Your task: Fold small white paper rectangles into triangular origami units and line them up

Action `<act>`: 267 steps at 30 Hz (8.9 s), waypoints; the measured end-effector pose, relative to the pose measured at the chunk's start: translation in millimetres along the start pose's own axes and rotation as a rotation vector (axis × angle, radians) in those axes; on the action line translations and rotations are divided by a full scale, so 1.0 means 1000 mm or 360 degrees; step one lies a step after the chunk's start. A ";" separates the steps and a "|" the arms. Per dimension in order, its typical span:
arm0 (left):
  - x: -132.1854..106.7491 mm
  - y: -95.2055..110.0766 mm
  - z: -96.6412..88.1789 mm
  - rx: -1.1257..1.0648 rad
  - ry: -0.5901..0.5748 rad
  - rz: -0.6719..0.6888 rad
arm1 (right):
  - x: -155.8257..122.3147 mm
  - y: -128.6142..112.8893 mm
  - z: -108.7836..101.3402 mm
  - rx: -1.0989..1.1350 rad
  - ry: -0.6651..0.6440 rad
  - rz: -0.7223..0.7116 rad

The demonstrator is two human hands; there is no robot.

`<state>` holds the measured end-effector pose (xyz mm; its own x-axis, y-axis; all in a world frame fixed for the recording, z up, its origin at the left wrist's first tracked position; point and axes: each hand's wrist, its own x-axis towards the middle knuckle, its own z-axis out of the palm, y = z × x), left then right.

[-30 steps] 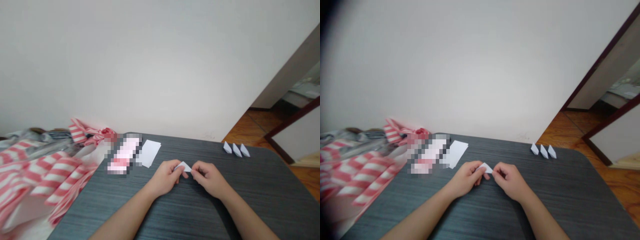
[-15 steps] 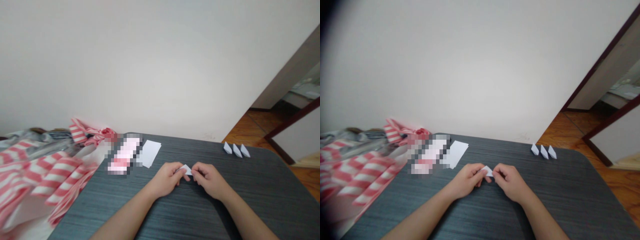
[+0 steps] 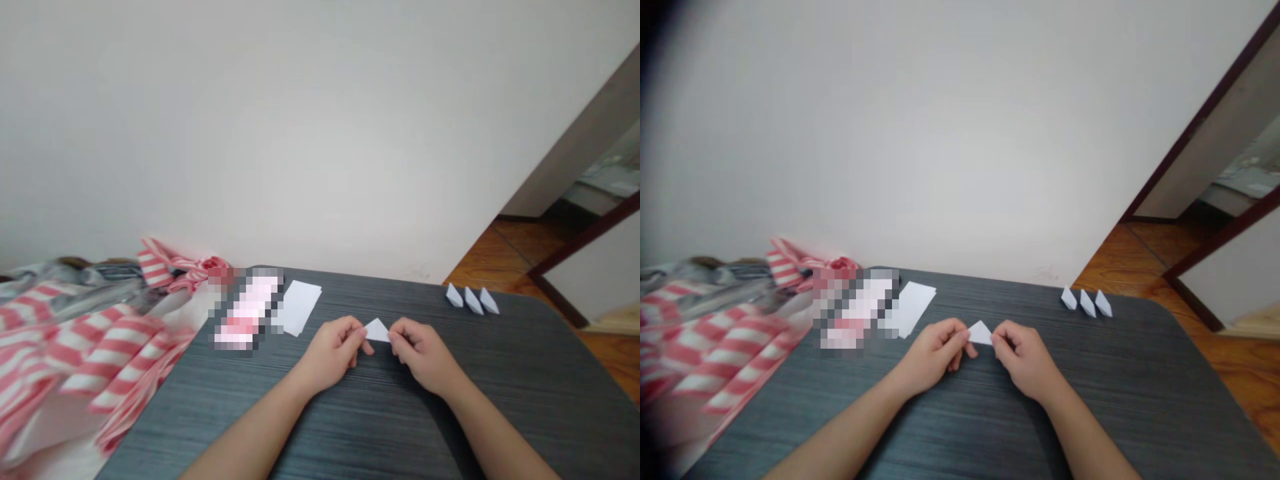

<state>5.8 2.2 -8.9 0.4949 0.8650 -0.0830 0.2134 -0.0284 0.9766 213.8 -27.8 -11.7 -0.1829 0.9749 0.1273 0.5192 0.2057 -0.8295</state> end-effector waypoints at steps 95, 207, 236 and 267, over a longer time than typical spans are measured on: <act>-0.005 0.007 -0.001 0.0194 -0.0175 0.0196 | -0.001 -0.006 -0.002 0.0299 -0.0215 0.0179; 0.001 -0.004 0.000 -0.0334 -0.0138 0.0053 | -0.001 0.001 0.004 0.0531 -0.0146 -0.0104; -0.002 0.011 -0.003 0.0190 -0.0272 0.0040 | 0.002 -0.006 0.005 -0.0247 -0.0062 -0.0359; -0.005 0.004 0.003 0.0384 -0.0177 0.0284 | 0.004 -0.007 0.010 -0.0566 0.0029 -0.0353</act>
<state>6.6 -3.6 -5.1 0.6289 0.7758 0.0509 0.3020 -0.3041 0.9035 201.0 -26.6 -11.4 -0.3098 0.9042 0.2941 0.7253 0.4248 -0.5418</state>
